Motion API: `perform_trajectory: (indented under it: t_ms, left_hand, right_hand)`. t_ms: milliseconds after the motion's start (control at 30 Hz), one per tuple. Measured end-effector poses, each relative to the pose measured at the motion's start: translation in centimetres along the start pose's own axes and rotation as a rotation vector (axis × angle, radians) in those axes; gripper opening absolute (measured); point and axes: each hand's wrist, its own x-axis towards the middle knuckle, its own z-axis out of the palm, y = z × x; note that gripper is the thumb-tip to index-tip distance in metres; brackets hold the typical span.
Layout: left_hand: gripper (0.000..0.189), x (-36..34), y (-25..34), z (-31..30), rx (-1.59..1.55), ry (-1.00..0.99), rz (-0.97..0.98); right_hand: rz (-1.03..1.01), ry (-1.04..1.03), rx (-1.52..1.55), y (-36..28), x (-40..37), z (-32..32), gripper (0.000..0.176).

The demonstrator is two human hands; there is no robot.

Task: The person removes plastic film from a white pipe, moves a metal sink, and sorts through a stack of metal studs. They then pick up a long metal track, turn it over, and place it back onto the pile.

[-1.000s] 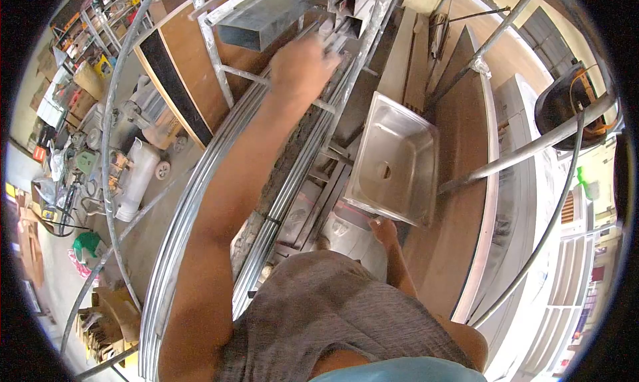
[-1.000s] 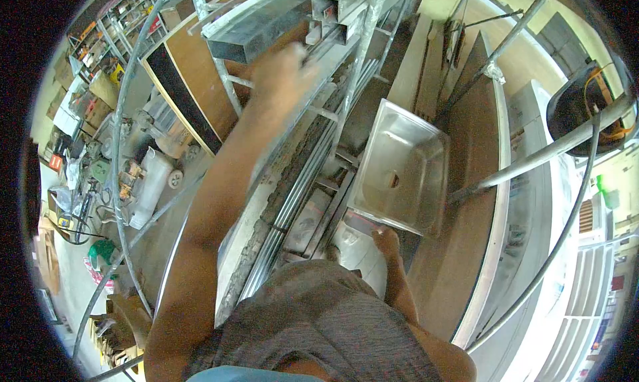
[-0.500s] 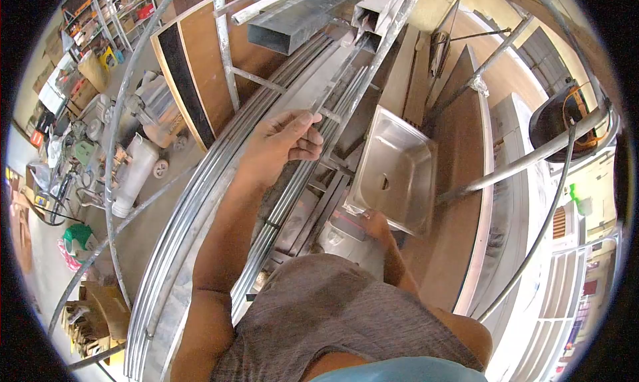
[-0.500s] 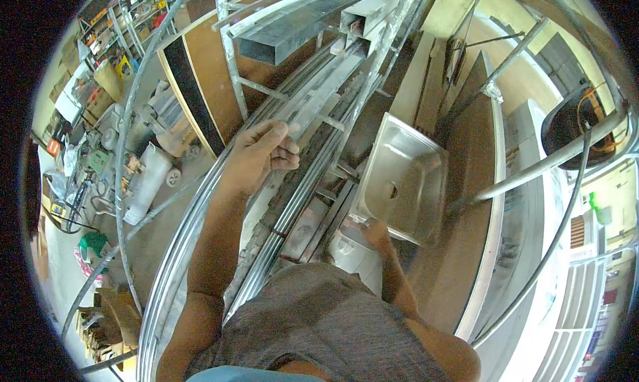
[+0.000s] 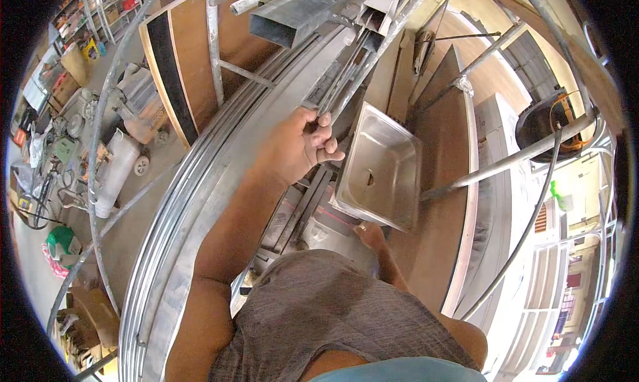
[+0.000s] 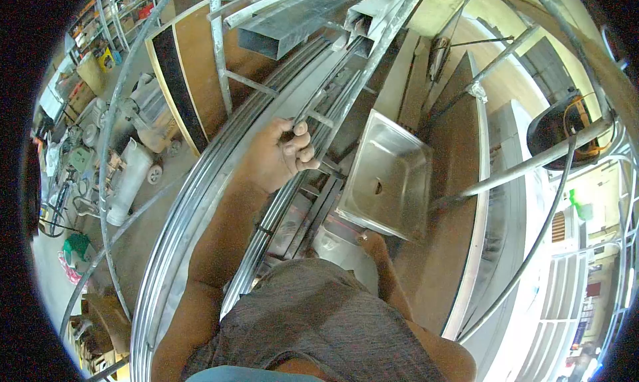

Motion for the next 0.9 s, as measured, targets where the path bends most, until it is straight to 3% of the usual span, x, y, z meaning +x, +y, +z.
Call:
perform_trajectory:
  t_ms: [67, 133, 233, 300, 400, 567, 633, 733, 800, 867, 900]
  left_hand:
    - [0.024, 0.2, -0.5, 0.0, -0.006, 0.02, 0.01]
    - [0.025, 0.1, -0.6, 0.8, -0.013, 0.048, 0.014]
    - [0.029, -0.1, 0.1, 2.0, 0.048, 0.154, 0.023]
    - [0.033, -0.1, 0.5, 2.5, 0.479, 0.324, 0.065]
    - [0.035, -0.2, 1.3, 2.6, 0.716, 0.314, 0.145]
    - [0.033, 0.5, 0.9, 1.3, 0.566, 0.243, 0.11]
    - [0.033, 0.7, 0.6, 1.3, 0.475, 0.226, 0.08]
    - [0.033, 1.0, 0.6, 2.0, 0.556, 0.226, 0.114]
    - [0.034, 2.7, 0.5, 2.5, 0.684, 0.264, 0.21]
    - [0.04, 5.9, 1.2, 2.5, 1.003, 0.365, 0.26]
    - [0.04, 8.7, 1.3, 1.5, 1.236, 0.414, 0.395]
  right_hand:
    - [0.042, -0.011, -0.005, -0.1, 0.0, -0.3, 0.043]
    - [-0.157, 0.052, -0.075, 0.4, 0.2, 0.0, 0.041]
    - [-0.107, 0.073, -0.109, 0.6, 0.6, 0.4, 0.043]
    - [-0.103, 0.067, -0.108, -1.1, -0.1, -0.7, 0.043]
    - [-0.086, 0.001, -0.085, -1.6, 0.2, -1.0, 0.048]
    - [-0.064, -0.072, -0.072, -0.9, 0.7, -0.4, 0.058]
    - [-0.081, 0.055, -0.089, 0.4, 0.9, 0.9, 0.041]
    - [-0.022, -0.016, -0.101, 0.5, 0.7, 0.6, 0.041]
    - [-0.034, -0.036, -0.129, 0.0, 0.2, 0.1, 0.04]
    - [-0.048, -0.06, -0.162, -0.7, -0.4, -0.4, 0.04]
    - [-0.052, -0.059, -0.172, -1.2, -0.6, -0.6, 0.041]
